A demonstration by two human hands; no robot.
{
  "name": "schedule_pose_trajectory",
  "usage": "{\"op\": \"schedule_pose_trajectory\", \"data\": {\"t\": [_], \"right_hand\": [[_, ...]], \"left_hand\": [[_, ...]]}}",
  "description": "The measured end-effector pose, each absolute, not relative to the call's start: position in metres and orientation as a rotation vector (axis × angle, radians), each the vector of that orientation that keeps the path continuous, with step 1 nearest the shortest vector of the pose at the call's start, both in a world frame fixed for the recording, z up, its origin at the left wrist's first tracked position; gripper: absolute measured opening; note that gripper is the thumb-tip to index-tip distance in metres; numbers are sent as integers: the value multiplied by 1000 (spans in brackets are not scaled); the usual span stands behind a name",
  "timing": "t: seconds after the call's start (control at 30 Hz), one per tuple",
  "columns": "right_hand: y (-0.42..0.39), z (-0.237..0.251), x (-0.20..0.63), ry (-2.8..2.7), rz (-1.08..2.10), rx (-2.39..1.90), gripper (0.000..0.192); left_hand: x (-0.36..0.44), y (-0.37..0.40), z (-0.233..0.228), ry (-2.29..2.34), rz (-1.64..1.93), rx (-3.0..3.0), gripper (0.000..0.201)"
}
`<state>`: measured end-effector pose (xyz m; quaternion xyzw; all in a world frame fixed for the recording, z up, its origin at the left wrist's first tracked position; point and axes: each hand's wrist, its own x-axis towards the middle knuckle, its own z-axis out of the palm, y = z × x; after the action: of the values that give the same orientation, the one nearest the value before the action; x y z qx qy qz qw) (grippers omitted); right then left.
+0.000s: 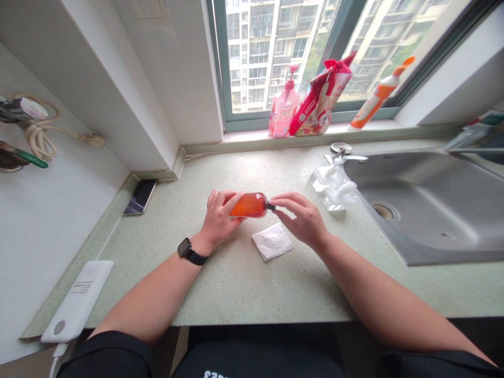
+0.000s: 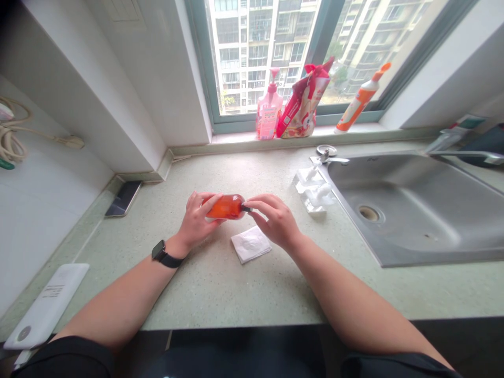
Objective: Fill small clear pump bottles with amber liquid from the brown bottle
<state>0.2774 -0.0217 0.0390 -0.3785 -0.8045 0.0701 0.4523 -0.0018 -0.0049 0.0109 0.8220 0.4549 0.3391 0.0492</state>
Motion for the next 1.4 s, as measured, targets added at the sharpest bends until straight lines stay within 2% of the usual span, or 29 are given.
{"op": "schedule_pose_trajectory", "data": {"t": [0.23,0.4,0.47,0.57,0.63,0.73,0.87,1.03,1.1,1.2,1.3,1.4], "right_hand": [[-21,37,277,-2031,59,-841,23],[-21,37,280,-2018,109,-928,16],[-20,35,282,-2008,140,-1021,21],[-17,31,285,-2020,194,-1139,49],[-17,30,286,-2017,234,-1180,54],[-17,32,287,-2024,242,-1134,32],[-18,34,284,-2070,164,-966,35],[-13,28,286,-2066,135,-1021,10],[-11,27,289,-2057,159,-1081,19],[-11,27,291,-2050,237,-1084,19],[-13,28,289,-2062,246,-996,40],[-15,28,284,-2080,177,-917,44]], "left_hand": [[-2,-6,14,1363,982,2523,67],[-1,-7,15,1345,968,2557,68],[-1,-8,13,1324,974,2566,69],[-1,-8,12,1326,979,2558,71],[-1,-7,11,1345,989,2556,69],[-1,-7,12,1370,998,2555,68],[-1,-7,11,1393,976,2550,72],[-1,-7,11,1380,971,2572,70],[-2,-6,11,1370,979,2579,68],[-2,-6,11,1378,981,2572,68],[-2,-6,12,1395,967,2554,69],[-2,-6,12,1396,945,2555,69]]}}
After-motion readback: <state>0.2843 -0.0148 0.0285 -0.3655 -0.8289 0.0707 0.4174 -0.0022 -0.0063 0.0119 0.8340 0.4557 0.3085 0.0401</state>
